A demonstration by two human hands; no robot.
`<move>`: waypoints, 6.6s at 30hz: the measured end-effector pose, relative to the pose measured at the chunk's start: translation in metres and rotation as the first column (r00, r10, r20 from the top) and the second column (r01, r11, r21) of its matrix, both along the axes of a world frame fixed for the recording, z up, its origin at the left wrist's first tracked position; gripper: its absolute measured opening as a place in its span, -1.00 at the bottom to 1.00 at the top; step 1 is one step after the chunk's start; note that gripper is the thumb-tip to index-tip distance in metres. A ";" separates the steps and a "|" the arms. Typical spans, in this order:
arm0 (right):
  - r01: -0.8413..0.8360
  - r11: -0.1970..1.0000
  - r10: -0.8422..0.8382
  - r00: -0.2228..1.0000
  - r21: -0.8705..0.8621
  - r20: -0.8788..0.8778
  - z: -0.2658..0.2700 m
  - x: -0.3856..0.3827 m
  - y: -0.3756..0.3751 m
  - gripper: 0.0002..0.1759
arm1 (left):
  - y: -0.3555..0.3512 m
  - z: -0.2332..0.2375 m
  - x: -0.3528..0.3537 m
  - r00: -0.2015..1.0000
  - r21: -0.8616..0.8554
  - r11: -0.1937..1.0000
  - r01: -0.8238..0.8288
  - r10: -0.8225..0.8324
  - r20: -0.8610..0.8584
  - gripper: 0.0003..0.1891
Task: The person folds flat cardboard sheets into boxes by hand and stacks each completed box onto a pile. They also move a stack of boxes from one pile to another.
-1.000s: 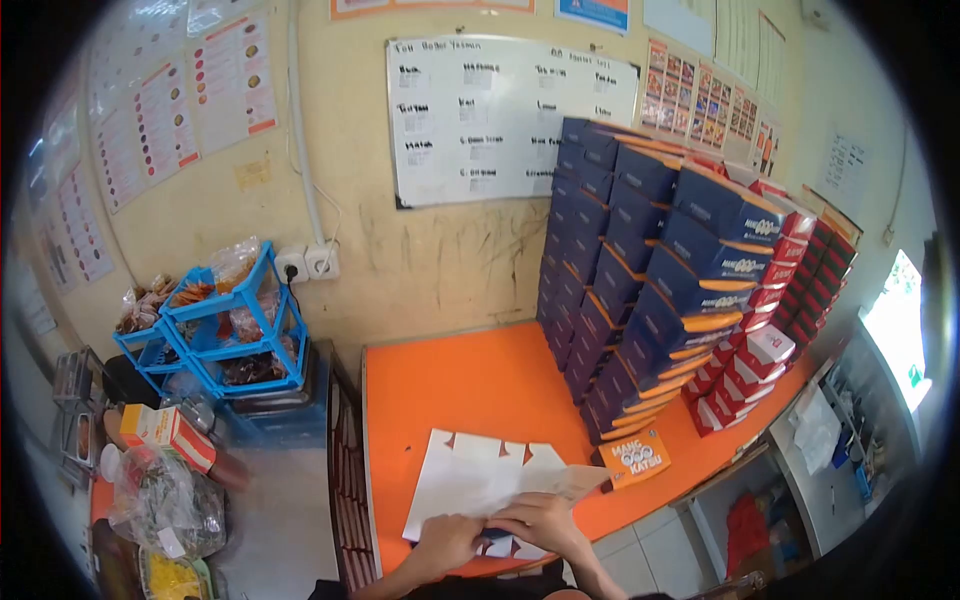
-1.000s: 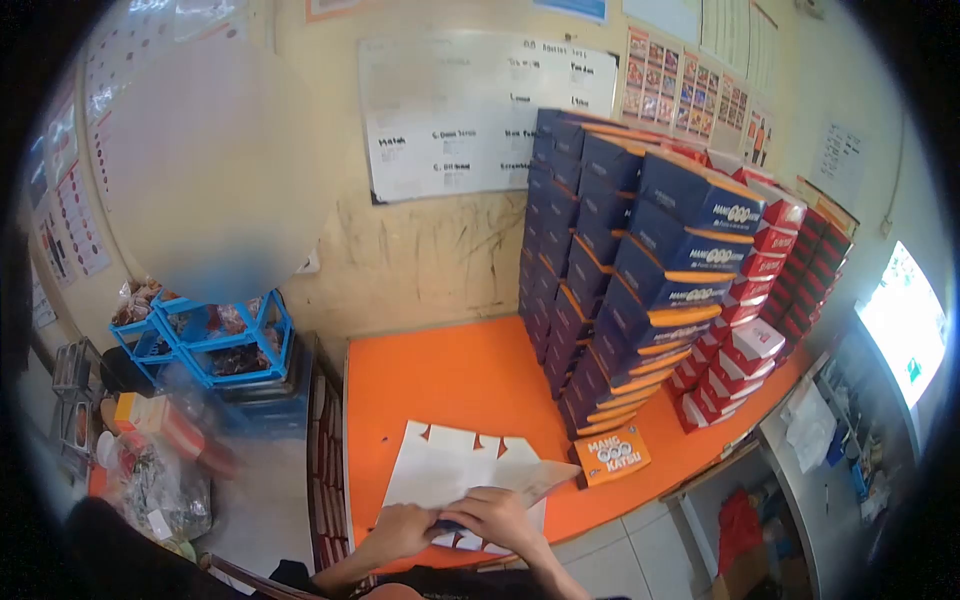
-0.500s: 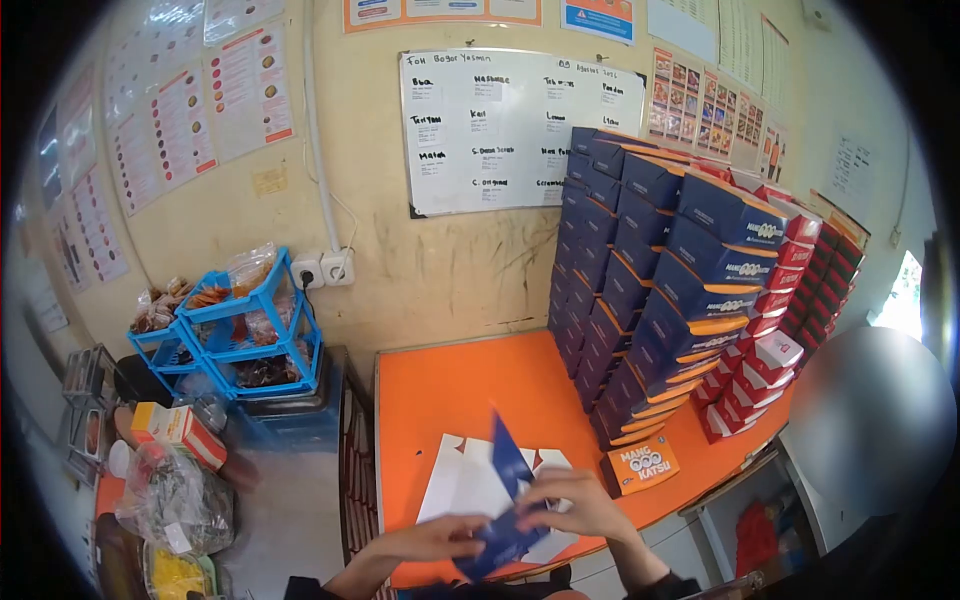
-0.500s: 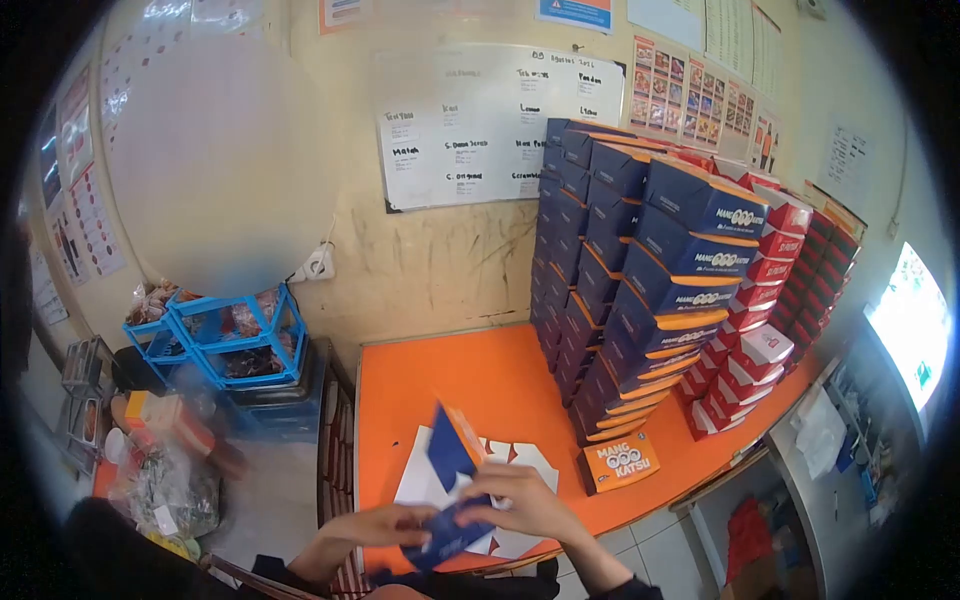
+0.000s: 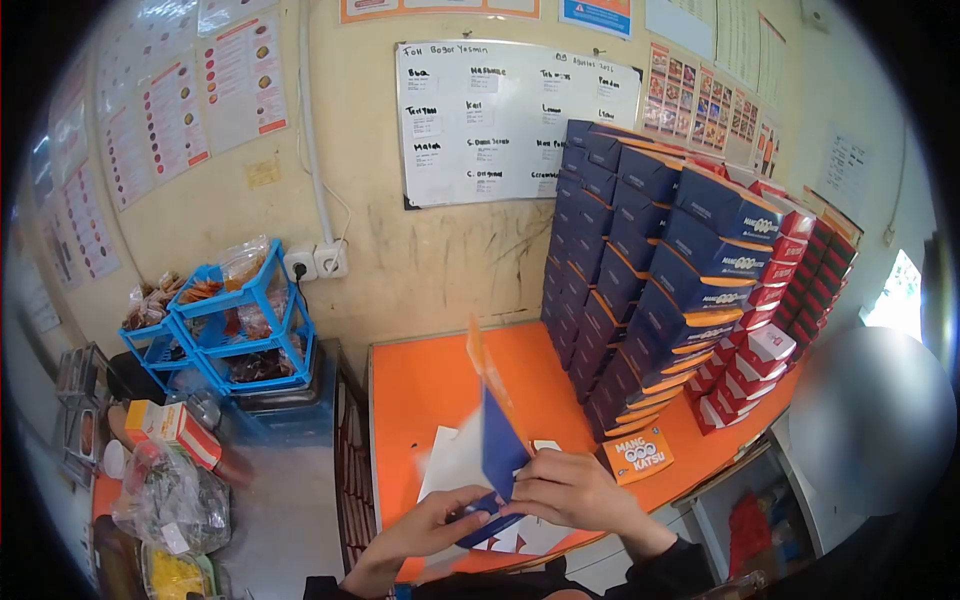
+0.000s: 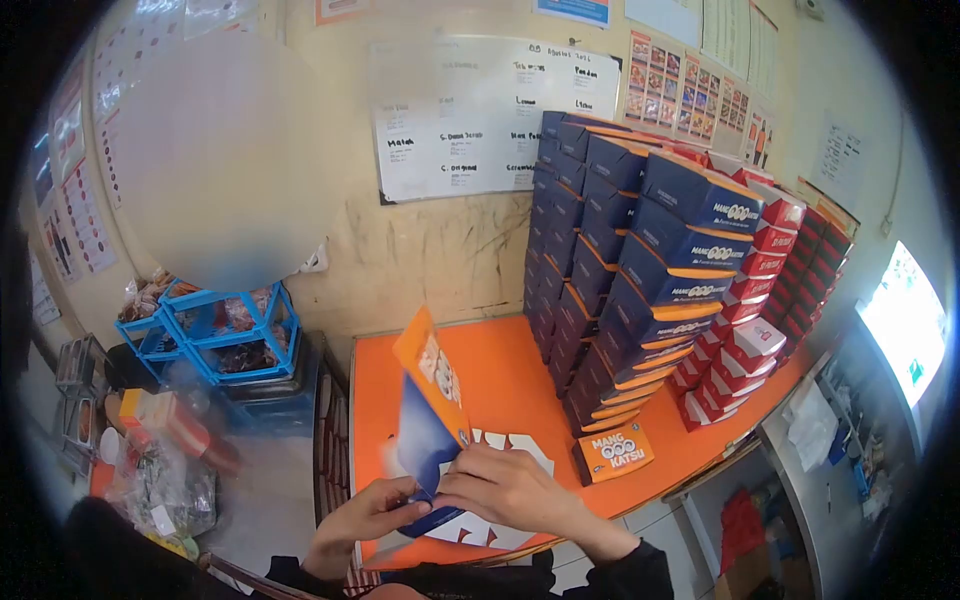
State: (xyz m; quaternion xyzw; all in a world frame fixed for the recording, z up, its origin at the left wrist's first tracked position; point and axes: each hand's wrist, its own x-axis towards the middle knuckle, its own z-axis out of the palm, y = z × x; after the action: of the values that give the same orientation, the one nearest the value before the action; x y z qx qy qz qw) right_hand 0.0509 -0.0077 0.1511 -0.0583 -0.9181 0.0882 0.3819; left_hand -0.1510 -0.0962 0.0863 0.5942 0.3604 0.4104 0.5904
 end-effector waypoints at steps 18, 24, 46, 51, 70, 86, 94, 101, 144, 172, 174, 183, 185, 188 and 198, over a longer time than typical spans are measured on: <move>-0.079 0.996 0.079 0.997 -0.039 0.008 -0.030 0.020 0.001 -0.61 | 0.028 -0.004 0.045 0.569 -0.259 0.858 -0.443 0.493 0.658 -0.66; 0.173 0.978 -0.201 0.931 -0.118 -0.304 -0.025 0.028 0.014 -0.76 | 0.034 -0.023 0.057 0.437 0.007 0.565 -0.825 0.629 0.643 -0.66; 0.093 0.123 -0.427 0.904 -0.988 0.032 -0.197 0.084 0.060 -0.64 | 0.008 -0.083 -0.002 0.477 0.719 0.553 0.421 0.539 -0.694 -0.63; 0.478 -0.159 -0.389 0.774 -0.864 0.500 -0.214 0.077 0.039 -0.58 | -0.003 -0.033 0.016 0.400 0.343 0.864 0.369 0.185 -0.898 -0.69; 0.096 0.995 -0.093 0.989 0.024 -0.114 -0.027 0.024 -0.007 -0.85 | 0.009 -0.005 0.037 0.955 0.147 0.989 -0.017 0.060 -0.291 -0.78; 0.199 0.666 -0.551 0.781 -0.719 -0.295 -0.087 0.032 0.005 -0.78 | 0.021 -0.011 0.035 0.674 0.194 0.646 -0.738 0.690 0.266 -0.90; 0.127 0.522 -0.442 0.886 -0.843 -0.139 -0.097 0.002 0.002 -0.95 | 0.017 -0.002 0.034 0.585 0.139 0.568 -0.811 0.783 0.212 -0.88; 0.075 0.676 -0.416 0.860 -0.733 -0.296 -0.082 -0.017 -0.014 -0.95 | 0.039 -0.026 0.029 0.529 0.512 0.457 -0.728 0.849 -0.004 -0.88; -0.250 0.800 0.204 0.968 -0.546 -0.145 -0.048 0.062 -0.037 -0.87 | 0.053 -0.027 0.053 0.860 0.496 0.866 -0.066 0.302 -0.411 -0.18; 0.343 0.550 -0.397 0.909 -0.761 0.123 -0.109 0.056 -0.035 -0.41 | 0.031 -0.066 0.092 0.731 -0.520 0.841 0.148 0.261 0.630 -0.23; 0.333 0.805 -0.444 0.887 -0.491 -0.126 -0.129 0.034 -0.051 -0.48 | 0.026 -0.075 0.098 0.834 -0.301 0.941 -0.152 0.285 0.471 -0.26; 0.397 0.426 -0.681 0.732 -0.813 0.001 -0.173 0.047 -0.056 -0.14 | 0.008 -0.100 0.096 0.972 -0.075 0.971 -0.227 0.231 0.040 -0.40; 0.399 0.444 -0.618 0.785 -0.802 0.047 -0.186 0.045 -0.061 -0.20 | 0.003 -0.090 0.106 0.870 0.504 0.846 -0.175 0.373 -0.323 -0.27; 0.185 0.311 -0.470 0.883 -0.932 0.019 -0.178 0.056 -0.068 -0.41 | 0.006 -0.111 0.098 0.840 0.438 0.884 -0.163 0.357 -0.408 -0.21; 0.219 0.420 -0.140 0.974 -0.881 0.176 -0.190 0.086 -0.106 0.39 | -0.021 -0.121 0.087 0.938 0.083 0.994 0.067 -0.034 -0.346 0.25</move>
State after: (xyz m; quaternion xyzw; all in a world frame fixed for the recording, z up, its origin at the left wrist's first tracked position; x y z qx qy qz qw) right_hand 0.1372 -0.1133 -0.0394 -0.3519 -0.7345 0.5159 0.2656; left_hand -0.0635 -0.1169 -0.0343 0.6929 0.4230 0.3015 0.5001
